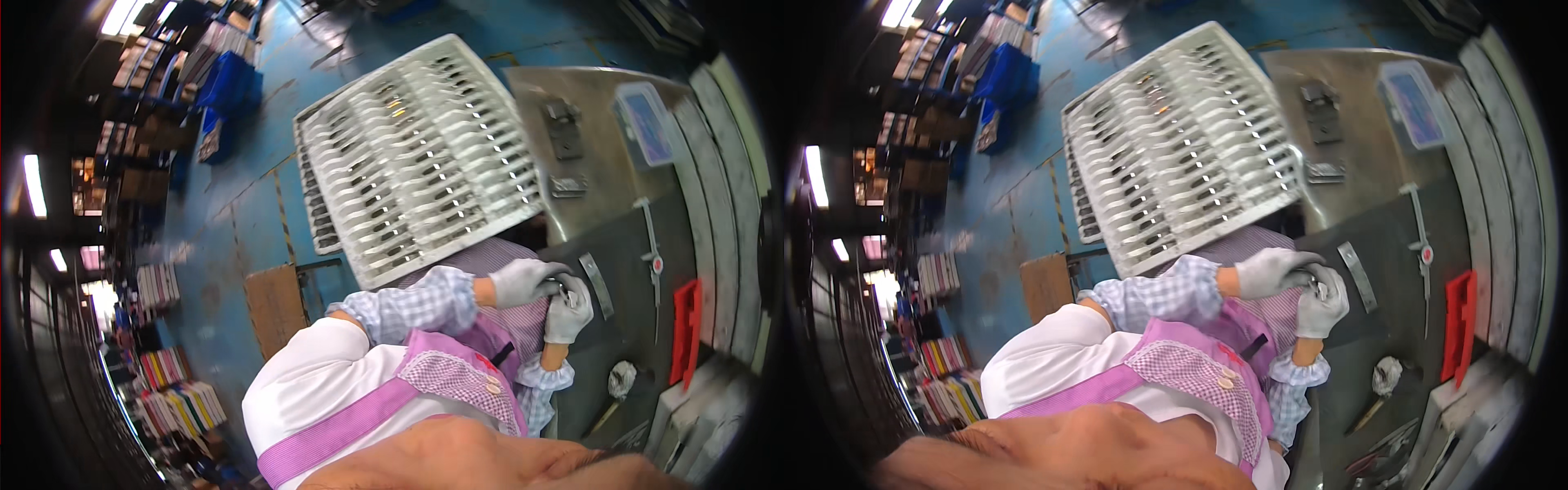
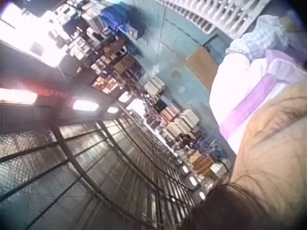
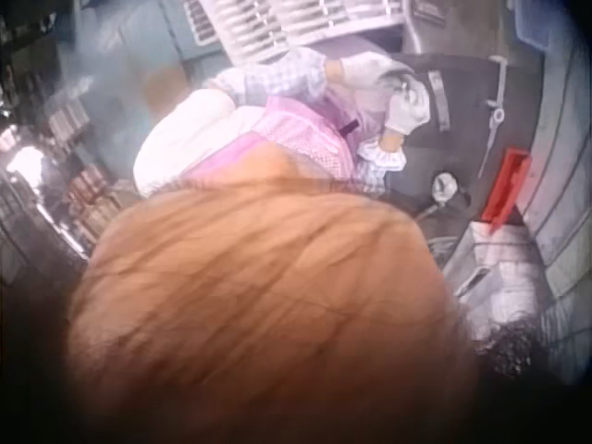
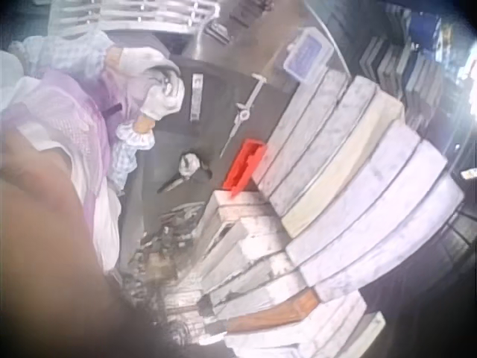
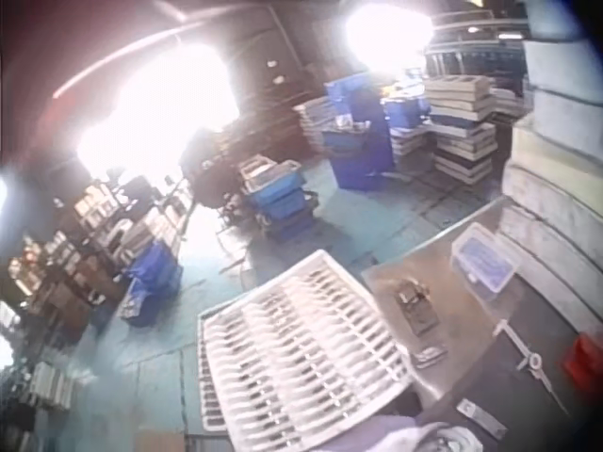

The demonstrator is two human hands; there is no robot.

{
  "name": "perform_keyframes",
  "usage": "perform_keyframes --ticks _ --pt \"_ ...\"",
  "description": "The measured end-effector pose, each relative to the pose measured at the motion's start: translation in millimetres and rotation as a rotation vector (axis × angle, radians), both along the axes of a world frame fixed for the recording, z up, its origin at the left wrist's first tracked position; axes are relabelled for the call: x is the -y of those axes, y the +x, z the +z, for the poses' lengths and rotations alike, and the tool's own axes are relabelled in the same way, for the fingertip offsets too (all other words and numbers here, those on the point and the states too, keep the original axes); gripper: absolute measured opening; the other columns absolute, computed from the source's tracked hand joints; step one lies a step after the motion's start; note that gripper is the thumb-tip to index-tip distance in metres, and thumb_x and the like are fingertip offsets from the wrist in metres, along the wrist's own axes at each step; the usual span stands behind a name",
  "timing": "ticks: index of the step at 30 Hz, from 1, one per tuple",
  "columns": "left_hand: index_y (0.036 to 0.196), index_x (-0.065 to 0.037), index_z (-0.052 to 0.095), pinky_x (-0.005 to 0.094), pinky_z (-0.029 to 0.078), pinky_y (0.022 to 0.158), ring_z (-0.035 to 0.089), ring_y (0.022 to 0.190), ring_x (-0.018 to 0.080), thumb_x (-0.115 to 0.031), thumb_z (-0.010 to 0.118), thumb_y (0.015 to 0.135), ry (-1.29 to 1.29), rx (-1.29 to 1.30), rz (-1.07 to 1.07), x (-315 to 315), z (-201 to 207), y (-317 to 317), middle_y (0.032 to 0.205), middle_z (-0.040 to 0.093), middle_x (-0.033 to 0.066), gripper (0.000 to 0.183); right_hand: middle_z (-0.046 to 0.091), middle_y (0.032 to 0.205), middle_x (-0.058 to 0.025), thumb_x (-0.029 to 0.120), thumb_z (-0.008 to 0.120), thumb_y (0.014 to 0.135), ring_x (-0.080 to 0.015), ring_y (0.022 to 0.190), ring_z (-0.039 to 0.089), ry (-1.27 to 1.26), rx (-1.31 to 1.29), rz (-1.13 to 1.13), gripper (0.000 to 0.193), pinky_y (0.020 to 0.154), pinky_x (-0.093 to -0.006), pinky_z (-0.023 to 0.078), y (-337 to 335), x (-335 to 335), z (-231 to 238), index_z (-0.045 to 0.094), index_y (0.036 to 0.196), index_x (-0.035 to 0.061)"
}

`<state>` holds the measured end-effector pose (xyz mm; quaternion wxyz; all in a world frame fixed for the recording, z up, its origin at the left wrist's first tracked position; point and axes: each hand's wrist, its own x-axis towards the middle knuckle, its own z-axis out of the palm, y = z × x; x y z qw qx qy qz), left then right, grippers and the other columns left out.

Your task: The person is inspecting and cleaning small metal parts, then organizing them into a plastic grid tray.

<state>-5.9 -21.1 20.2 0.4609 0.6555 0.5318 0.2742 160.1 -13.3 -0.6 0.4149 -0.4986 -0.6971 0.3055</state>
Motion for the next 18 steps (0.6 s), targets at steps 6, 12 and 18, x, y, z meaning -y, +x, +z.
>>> perform_keyframes --ticks 6,12,18 --pt "0.125 -0.008 0.067 0.0344 0.056 0.083 0.071 0.098 0.0272 -0.010 0.056 0.097 -0.091 -0.618 0.604 51.5 -30.3 -261.0 0.115 0.071 0.0154 0.030 0.059 0.116 -0.0027 -0.006 0.065 0.081 -0.0096 0.093 0.058 -0.528 0.051 -0.011 0.042 0.080 -0.0217 0.047 -28.1 5.0 7.4 0.066 0.123 0.0013" --pt "0.109 -0.014 0.075 0.0431 0.054 0.083 0.070 0.092 0.0370 -0.010 0.061 0.089 0.064 -0.751 0.747 45.2 -75.4 -446.7 0.102 0.072 0.0163 0.024 0.062 0.089 -0.0035 -0.001 0.070 0.078 -0.0112 0.079 0.059 -0.363 0.014 0.120 0.024 0.072 -0.0252 0.049 -52.9 1.1 -2.2 0.074 0.102 0.0022" --pt "0.107 -0.022 0.077 0.0480 0.045 0.097 0.064 0.107 0.0337 -0.037 0.064 0.092 -0.096 -1.344 0.664 38.9 -89.2 -442.6 0.104 0.073 0.0143 0.025 0.065 0.099 -0.0076 0.001 0.065 0.088 -0.0137 0.077 0.060 -0.085 0.307 0.181 0.028 0.070 -0.0261 0.049 -49.3 -0.9 36.8 0.068 0.116 0.0023"
